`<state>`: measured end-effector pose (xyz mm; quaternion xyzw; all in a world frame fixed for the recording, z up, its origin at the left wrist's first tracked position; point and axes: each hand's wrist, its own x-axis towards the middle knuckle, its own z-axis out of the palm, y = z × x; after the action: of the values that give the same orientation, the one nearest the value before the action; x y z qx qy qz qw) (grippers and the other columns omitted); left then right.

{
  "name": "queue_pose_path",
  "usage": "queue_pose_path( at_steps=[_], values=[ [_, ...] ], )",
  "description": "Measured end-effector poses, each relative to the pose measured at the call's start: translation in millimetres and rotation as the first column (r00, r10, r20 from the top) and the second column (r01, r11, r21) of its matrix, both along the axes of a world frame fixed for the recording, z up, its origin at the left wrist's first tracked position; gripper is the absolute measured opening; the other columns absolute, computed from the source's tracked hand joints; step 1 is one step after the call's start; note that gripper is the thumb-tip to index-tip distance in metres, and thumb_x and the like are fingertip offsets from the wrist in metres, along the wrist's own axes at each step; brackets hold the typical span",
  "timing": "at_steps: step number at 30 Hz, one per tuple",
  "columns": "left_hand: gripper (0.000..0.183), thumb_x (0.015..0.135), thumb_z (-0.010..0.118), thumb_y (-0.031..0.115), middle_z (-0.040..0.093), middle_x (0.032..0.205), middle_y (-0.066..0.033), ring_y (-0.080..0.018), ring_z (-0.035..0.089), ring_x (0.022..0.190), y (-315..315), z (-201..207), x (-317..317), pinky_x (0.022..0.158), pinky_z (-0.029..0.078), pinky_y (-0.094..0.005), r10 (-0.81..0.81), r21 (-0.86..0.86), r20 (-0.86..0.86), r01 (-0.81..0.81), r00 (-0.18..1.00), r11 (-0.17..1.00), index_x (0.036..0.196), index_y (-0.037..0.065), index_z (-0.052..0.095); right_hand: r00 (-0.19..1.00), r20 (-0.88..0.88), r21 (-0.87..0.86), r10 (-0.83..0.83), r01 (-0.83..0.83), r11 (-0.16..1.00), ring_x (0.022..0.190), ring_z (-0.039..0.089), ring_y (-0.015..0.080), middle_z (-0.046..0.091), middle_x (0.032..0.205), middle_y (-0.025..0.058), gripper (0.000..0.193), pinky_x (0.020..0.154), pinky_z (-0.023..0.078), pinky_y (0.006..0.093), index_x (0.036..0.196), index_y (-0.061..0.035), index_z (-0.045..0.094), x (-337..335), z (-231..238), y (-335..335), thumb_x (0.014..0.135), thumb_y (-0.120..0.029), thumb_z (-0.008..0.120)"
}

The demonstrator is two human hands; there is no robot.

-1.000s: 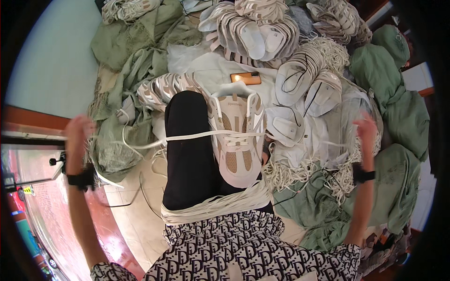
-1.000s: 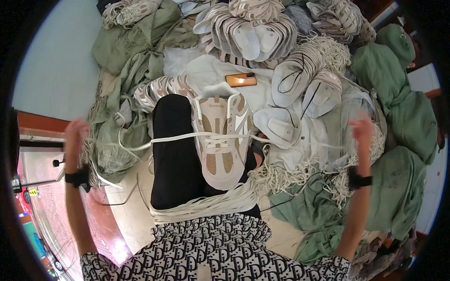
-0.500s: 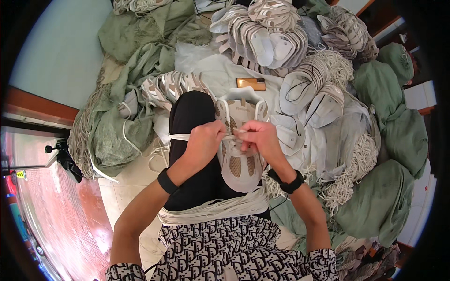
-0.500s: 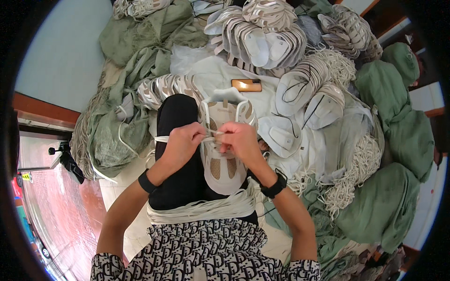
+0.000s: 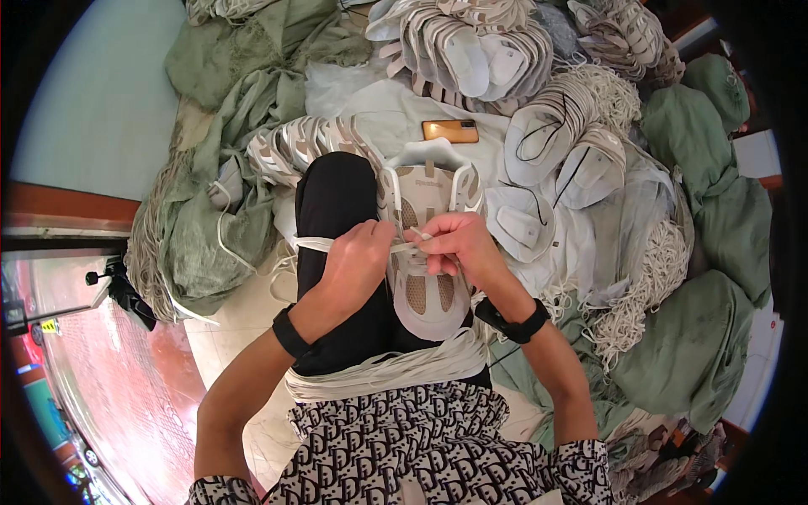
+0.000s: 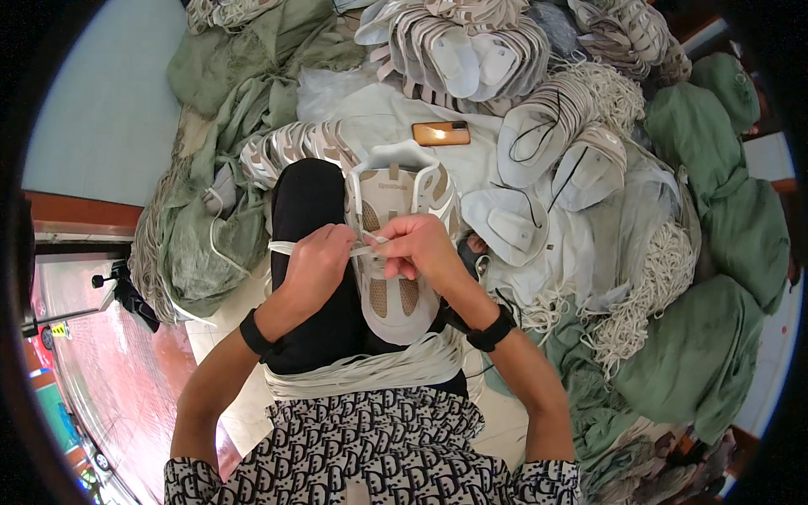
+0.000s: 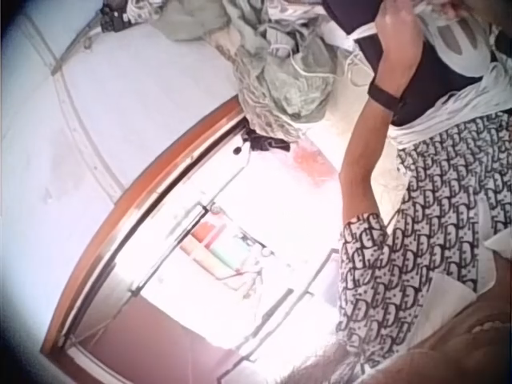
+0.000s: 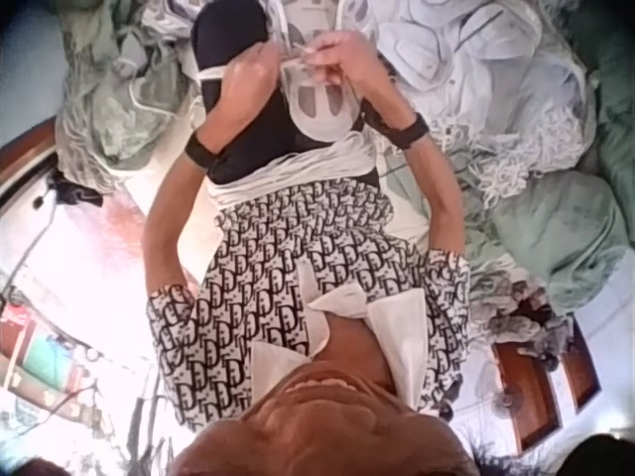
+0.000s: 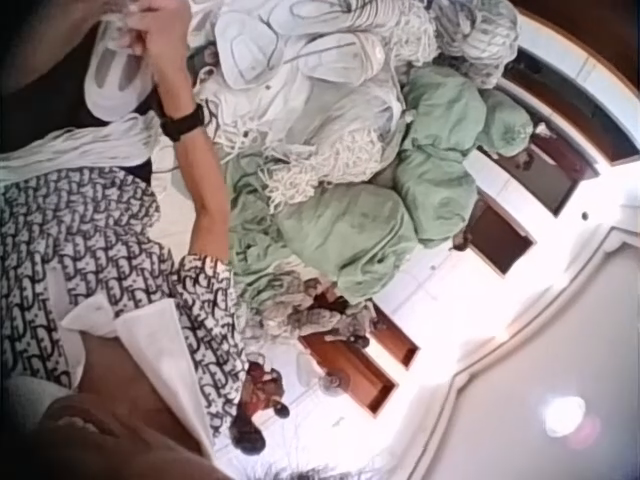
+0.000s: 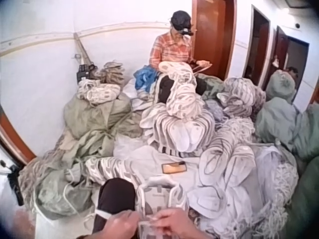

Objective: The recorder is lacing white sneakers while sitting on the floor.

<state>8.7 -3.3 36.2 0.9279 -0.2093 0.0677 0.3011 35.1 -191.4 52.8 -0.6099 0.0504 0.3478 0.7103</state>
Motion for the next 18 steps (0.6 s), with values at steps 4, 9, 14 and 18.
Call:
queue_pose_path(
  at_steps=[4, 9, 14, 18],
  values=[
    [0.005, 0.077, 0.054, 0.001, 0.052, 0.070, -0.0128, -0.0309, 0.055, 0.066, -4.8, 2.2, 3.3, 0.057, 0.045, -0.0383, 0.006, -0.007, -0.014, -0.006, 1.000, 1.000, 0.081, 0.003, 0.051, 0.999, -0.010, 0.070, -0.031, 0.031, 0.997, 0.043, 0.052, 0.0078, 0.058, 0.057, 0.0066, 0.014, 0.035, 0.030, 0.0174, 0.083, 0.0060, 0.063, -2.7, -4.1, -1.6, 0.076, -0.006, 0.061],
    [0.010, 0.072, 0.054, 0.000, 0.052, 0.070, -0.0110, -0.0281, 0.055, 0.066, -11.1, 10.1, 2.1, 0.056, 0.045, -0.0384, -0.081, 0.114, 0.066, 0.073, 0.995, 0.991, 0.081, 0.002, 0.051, 0.999, 0.010, 0.079, -0.044, 0.043, 0.996, 0.042, 0.051, 0.0077, 0.058, 0.058, 0.0063, 0.014, 0.036, 0.031, 0.0175, 0.084, 0.0051, 0.063, -7.7, -6.7, -3.1, 0.076, -0.006, 0.061],
    [0.011, 0.069, 0.054, 0.008, 0.053, 0.067, -0.0079, -0.0244, 0.056, 0.062, -13.9, 22.5, 11.0, 0.052, 0.045, -0.0370, -0.322, 0.540, 0.154, 0.193, 0.934, 0.819, 0.077, 0.003, 0.048, 0.980, 0.102, 0.063, -0.172, 0.166, 0.984, 0.043, 0.049, 0.0067, 0.058, 0.060, 0.0053, 0.015, 0.038, 0.033, 0.0180, 0.085, 0.0044, 0.063, -12.2, -6.6, -17.3, 0.076, -0.007, 0.062],
    [0.010, 0.072, 0.055, 0.009, 0.055, 0.056, -0.0096, -0.0245, 0.058, 0.050, -17.5, 40.7, 32.7, 0.048, 0.047, -0.0357, -0.293, 0.441, -0.192, 0.349, 0.937, 0.827, 0.072, 0.000, 0.051, 0.946, 0.228, -0.006, -0.231, 0.239, 0.971, 0.047, 0.046, 0.0056, 0.057, 0.062, 0.0036, 0.011, 0.043, 0.033, 0.0180, 0.082, 0.0031, 0.065, -15.8, -10.4, -35.8, 0.076, -0.005, 0.061]
  ],
)
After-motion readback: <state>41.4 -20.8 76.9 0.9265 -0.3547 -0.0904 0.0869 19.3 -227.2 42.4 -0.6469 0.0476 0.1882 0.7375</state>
